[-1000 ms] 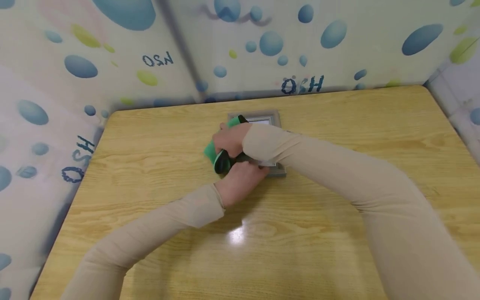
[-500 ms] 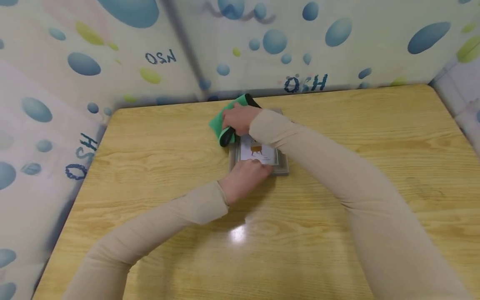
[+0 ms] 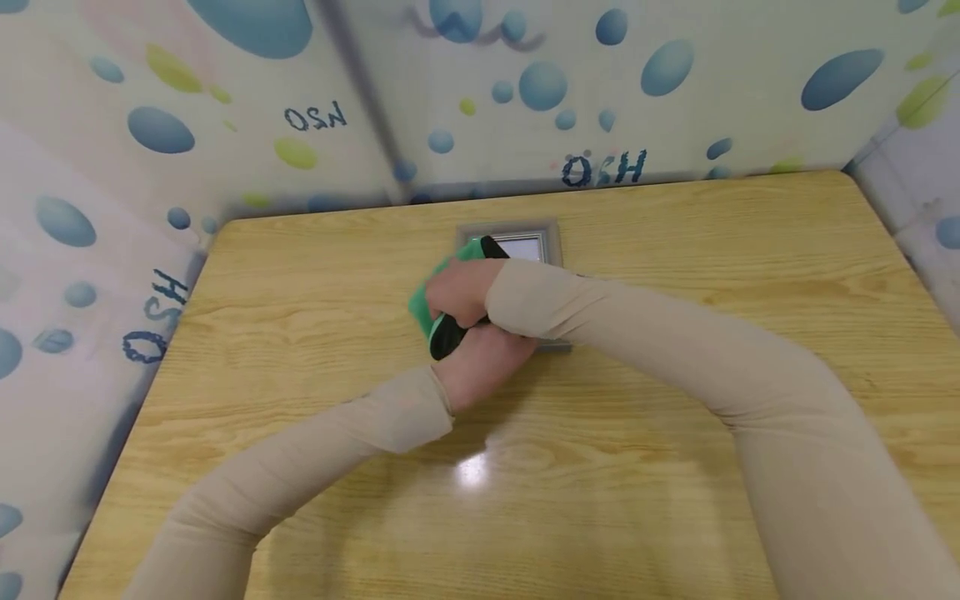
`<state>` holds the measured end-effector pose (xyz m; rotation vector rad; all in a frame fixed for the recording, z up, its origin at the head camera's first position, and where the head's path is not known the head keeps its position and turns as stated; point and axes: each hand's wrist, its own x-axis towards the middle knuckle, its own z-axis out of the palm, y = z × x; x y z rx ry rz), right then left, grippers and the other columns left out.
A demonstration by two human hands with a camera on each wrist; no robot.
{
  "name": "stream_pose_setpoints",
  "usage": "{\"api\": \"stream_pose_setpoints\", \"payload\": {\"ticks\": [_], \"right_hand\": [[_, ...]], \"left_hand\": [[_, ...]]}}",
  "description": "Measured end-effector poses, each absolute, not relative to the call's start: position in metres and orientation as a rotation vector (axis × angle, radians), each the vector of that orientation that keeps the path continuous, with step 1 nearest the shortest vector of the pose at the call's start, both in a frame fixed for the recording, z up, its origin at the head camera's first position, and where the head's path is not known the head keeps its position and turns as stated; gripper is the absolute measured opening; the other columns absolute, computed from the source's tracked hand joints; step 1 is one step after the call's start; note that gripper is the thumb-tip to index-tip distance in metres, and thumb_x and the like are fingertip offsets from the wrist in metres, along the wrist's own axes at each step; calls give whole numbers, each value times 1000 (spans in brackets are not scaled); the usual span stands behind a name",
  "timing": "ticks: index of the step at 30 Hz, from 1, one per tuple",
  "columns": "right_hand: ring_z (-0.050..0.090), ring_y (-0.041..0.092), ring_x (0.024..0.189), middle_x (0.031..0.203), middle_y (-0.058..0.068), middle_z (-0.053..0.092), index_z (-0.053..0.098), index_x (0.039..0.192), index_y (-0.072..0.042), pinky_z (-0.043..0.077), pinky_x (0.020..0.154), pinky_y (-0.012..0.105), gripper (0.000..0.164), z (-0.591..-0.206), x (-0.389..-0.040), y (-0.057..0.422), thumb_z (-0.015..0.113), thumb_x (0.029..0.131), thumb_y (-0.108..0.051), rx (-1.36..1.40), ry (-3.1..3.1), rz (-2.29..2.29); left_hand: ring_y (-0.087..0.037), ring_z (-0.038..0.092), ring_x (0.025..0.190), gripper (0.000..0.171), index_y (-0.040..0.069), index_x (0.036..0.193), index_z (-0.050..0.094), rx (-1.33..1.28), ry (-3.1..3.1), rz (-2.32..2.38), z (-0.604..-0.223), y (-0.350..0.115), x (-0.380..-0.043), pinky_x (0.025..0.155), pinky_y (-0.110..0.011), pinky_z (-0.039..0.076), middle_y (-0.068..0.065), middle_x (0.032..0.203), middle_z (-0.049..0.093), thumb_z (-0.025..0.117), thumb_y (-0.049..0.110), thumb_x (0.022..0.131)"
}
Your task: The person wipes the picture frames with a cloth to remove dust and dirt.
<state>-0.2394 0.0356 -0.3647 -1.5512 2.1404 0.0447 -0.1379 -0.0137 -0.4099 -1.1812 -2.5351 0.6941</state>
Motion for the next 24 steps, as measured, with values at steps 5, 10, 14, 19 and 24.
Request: {"api": "stream_pose_setpoints", "payload": {"ticks": [5, 10, 14, 19, 24], "right_hand": [[51, 21, 107, 109, 4, 61, 75, 100, -14, 31, 102, 43, 35, -356, -225, 27, 55, 88, 11, -1525, 2093, 142], [52, 21, 105, 107, 5, 62, 75, 98, -12, 32, 99, 41, 33, -353, -219, 26, 55, 88, 12, -1533, 2099, 138], [52, 19, 105, 106, 4, 62, 75, 97, -16, 30, 102, 40, 37, -354, -221, 28, 55, 87, 13, -1492, 2168, 72], [52, 20, 104, 102, 4, 61, 74, 93, -16, 24, 109, 45, 37, -357, -238, 32, 56, 86, 15, -1436, 2256, -32], [49, 26, 116, 116, 9, 60, 71, 114, -15, 19, 112, 48, 39, -365, -267, 42, 55, 91, 12, -1372, 2368, -14]], "left_hand": [[-12, 56, 100, 17, 13, 105, 64, -1194, -2591, 804, -407, -11, -139, 84, -21, 45, -1, 105, 62, 48, 10, 101], [-12, 52, 108, 21, 14, 114, 58, -1129, -2539, 1061, -405, -10, -137, 91, -22, 40, 0, 113, 59, 41, 12, 104], [-11, 54, 103, 19, 15, 112, 61, -1082, -2494, 1066, -406, -12, -136, 87, -21, 43, 1, 110, 61, 44, 16, 103], [-6, 60, 70, 9, 19, 97, 67, -1110, -2597, 685, -408, -17, -135, 53, -19, 50, 4, 84, 62, 59, 15, 96], [-8, 63, 66, 13, 17, 92, 69, -1191, -2707, 501, -407, -15, -138, 51, -23, 53, 2, 77, 64, 60, 7, 94]]}}
